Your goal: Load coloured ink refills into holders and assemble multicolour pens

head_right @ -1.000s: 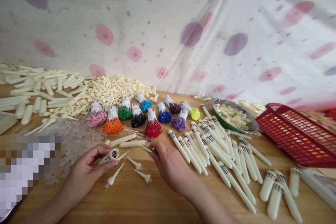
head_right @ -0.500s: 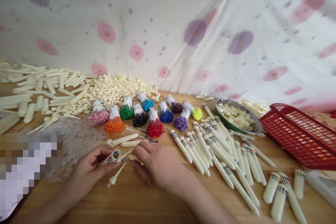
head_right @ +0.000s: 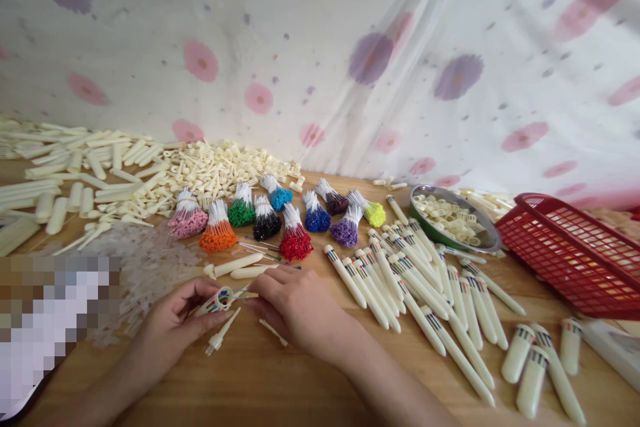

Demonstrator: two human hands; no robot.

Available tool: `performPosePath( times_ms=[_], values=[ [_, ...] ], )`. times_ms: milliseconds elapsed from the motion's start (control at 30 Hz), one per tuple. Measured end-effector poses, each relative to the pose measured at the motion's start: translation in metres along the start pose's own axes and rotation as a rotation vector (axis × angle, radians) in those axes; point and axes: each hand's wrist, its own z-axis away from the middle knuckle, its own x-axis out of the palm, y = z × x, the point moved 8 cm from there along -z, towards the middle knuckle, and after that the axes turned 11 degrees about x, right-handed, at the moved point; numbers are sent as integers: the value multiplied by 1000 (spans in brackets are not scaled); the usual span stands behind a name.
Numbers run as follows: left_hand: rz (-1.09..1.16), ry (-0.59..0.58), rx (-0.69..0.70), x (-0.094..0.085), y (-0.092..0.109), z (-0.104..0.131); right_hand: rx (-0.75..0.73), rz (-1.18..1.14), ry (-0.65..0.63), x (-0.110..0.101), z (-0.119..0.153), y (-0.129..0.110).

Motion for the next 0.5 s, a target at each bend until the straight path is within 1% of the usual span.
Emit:
performPosePath(
  times_ms=[200,500],
  values=[
    [22,-10,15,1,0,0,-1,-13,-36,6,0,2],
    [-63,-1,88,0,4,1,-14,6,-29,9,0,1]
  ],
)
